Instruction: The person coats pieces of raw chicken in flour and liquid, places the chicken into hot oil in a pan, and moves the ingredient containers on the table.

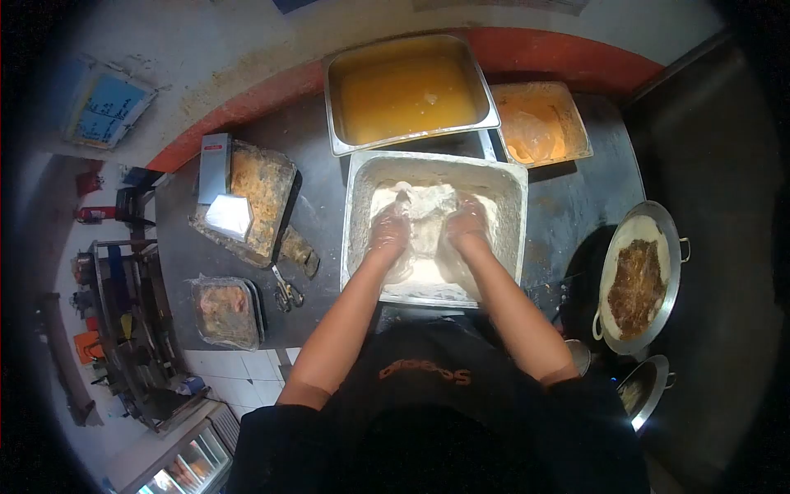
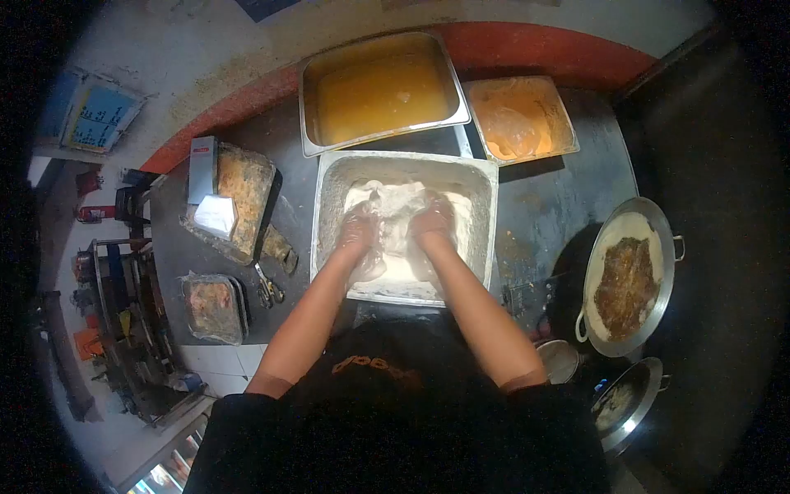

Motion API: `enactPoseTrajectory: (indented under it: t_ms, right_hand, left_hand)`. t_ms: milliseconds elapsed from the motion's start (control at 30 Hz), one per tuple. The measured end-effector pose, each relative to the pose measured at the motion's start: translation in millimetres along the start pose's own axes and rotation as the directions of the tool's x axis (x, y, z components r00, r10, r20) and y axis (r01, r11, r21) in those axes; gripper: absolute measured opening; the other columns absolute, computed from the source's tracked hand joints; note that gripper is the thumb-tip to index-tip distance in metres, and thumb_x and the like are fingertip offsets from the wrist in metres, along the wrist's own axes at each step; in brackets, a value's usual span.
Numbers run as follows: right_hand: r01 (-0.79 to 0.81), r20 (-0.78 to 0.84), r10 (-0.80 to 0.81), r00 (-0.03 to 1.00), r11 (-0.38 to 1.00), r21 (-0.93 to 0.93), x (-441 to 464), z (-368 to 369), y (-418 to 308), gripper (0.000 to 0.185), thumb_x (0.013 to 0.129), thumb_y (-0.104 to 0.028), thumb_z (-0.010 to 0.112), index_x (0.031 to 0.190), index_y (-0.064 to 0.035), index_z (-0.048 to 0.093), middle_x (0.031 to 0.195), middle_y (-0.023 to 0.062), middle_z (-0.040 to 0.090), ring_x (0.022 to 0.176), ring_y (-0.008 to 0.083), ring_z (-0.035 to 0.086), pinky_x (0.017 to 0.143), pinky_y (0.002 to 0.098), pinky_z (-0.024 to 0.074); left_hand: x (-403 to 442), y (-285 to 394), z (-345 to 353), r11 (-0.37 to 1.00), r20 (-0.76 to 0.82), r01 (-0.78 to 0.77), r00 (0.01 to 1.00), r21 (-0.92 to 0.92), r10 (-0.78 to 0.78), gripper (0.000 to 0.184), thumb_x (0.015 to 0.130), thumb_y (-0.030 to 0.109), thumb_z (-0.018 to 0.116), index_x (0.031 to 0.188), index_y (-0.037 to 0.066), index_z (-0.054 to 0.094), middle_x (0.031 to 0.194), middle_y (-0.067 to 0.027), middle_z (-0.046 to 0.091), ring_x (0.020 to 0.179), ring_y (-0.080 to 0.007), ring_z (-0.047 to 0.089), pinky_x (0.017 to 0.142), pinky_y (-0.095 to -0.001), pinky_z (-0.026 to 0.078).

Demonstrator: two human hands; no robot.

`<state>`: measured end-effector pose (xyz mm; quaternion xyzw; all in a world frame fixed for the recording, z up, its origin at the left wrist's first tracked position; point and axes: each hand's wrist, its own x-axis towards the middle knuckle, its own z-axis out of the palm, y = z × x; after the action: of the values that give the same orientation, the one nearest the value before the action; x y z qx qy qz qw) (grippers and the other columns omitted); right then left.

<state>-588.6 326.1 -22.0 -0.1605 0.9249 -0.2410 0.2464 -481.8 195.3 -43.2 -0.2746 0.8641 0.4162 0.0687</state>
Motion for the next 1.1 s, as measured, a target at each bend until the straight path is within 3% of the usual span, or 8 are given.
enactPoseTrajectory:
  t_ms: [167,300,433,567,633,733,867,1100]
  right_hand:
    - [0.234,-0.081,-0.305,0.949,0.852,-0.468,6.5,28.6,4.4,0.058,0.076,-0.017,0.051,0.132,-0.0162,0.038,0.137,0.0183,0.035,0.126,0.0280,0.035,0.099,0.0426,0.0325]
    - [0.176,0.194,-0.116,0.974,0.929,-0.327,-9.3,-5.0,-42.4,0.050,0.078,-0.024,0.054,0.127,-0.0189,0.043,0.136,0.0186,0.034,0.123,0.0367,0.036,0.097,0.0437,0.0349]
    - [0.491,0.120,-0.477,0.871,0.856,-0.161,-0.7,-12.2,-7.9,0.039,0.078,-0.023,0.056,0.116,-0.0156,0.052,0.129,0.0218,0.037,0.107,0.0392,0.049,0.090,0.0410,0.0419]
    - [0.291,0.241,-0.260,0.935,0.951,-0.102,14.1,-17.9,14.4,0.039,0.078,-0.024,0.055,0.116,-0.0132,0.054,0.137,0.0236,0.029,0.113,0.0374,0.047,0.093,0.0389,0.0404]
    - [0.060,0.241,-0.049,0.969,0.997,-0.039,-1.0,-20.6,-6.2,0.048,0.077,-0.029,0.054,0.123,-0.0154,0.047,0.140,0.0235,0.024,0.120,0.0346,0.041,0.096,0.0372,0.0375]
    - [0.181,0.061,-0.175,0.983,0.834,-0.521,-27.6,9.9,-24.0,0.065,0.076,-0.029,0.053,0.134,-0.0117,0.029,0.142,0.0192,0.024,0.126,0.0293,0.034,0.097,0.0316,0.0366]
    - [0.203,0.198,-0.146,0.969,0.928,-0.313,0.8,4.1,-10.8,0.051,0.079,-0.025,0.052,0.127,-0.0128,0.040,0.132,0.0164,0.040,0.116,0.0250,0.044,0.092,0.0313,0.0396]
    - [0.311,0.019,-0.315,0.949,0.944,0.109,-2.6,-27.8,19.7,0.030,0.083,-0.017,0.050,0.105,0.0025,0.056,0.106,0.0168,0.058,0.099,0.0295,0.055,0.090,0.0342,0.0414]
  left_hand:
    - [6.1,32.8,-9.3,0.985,-0.109,0.124,0.988,0.122,-0.111,0.058,0.079,0.014,0.045,0.135,0.006,0.032,0.128,-0.0260,0.041,0.112,-0.0342,0.049,0.094,-0.0394,0.039]
    - [28.2,13.4,11.3,0.997,-0.116,-0.057,0.992,-0.057,0.050,0.049,0.078,0.017,0.050,0.125,0.007,0.045,0.113,-0.0213,0.054,0.105,-0.0333,0.053,0.089,-0.0375,0.043]
    - [27.4,16.5,-7.1,0.977,-0.102,-0.117,0.990,-0.180,0.100,0.032,0.082,0.019,0.046,0.109,0.005,0.057,0.104,-0.0199,0.059,0.096,-0.0327,0.057,0.084,-0.0382,0.045]
    - [37.2,-16.6,1.6,0.890,-0.132,-0.227,0.945,0.395,0.300,0.030,0.084,0.026,0.044,0.085,0.002,0.063,0.085,-0.0183,0.064,0.079,-0.0353,0.060,0.075,-0.0421,0.047]
    - [35.8,-16.4,0.7,0.657,0.249,-0.312,0.950,0.687,0.190,0.032,0.084,0.026,0.042,0.082,0.001,0.063,0.082,-0.0179,0.064,0.077,-0.0341,0.061,0.074,-0.0422,0.047]
    - [33.6,20.4,11.7,0.958,-0.324,0.156,0.943,0.243,-0.071,0.029,0.083,0.023,0.043,0.079,0.002,0.063,0.085,-0.0172,0.063,0.077,-0.0319,0.061,0.074,-0.0409,0.048]
    - [71.5,-23.6,40.3,0.841,-0.324,0.016,0.926,0.541,0.191,0.027,0.082,0.021,0.045,0.083,0.001,0.064,0.095,-0.0189,0.062,0.083,-0.0323,0.060,0.077,-0.0412,0.048]
    - [11.5,21.2,-10.1,0.986,-0.151,-0.132,0.978,0.102,0.146,0.035,0.084,0.022,0.050,0.111,0.001,0.053,0.103,-0.0213,0.059,0.095,-0.0315,0.057,0.084,-0.0375,0.043]
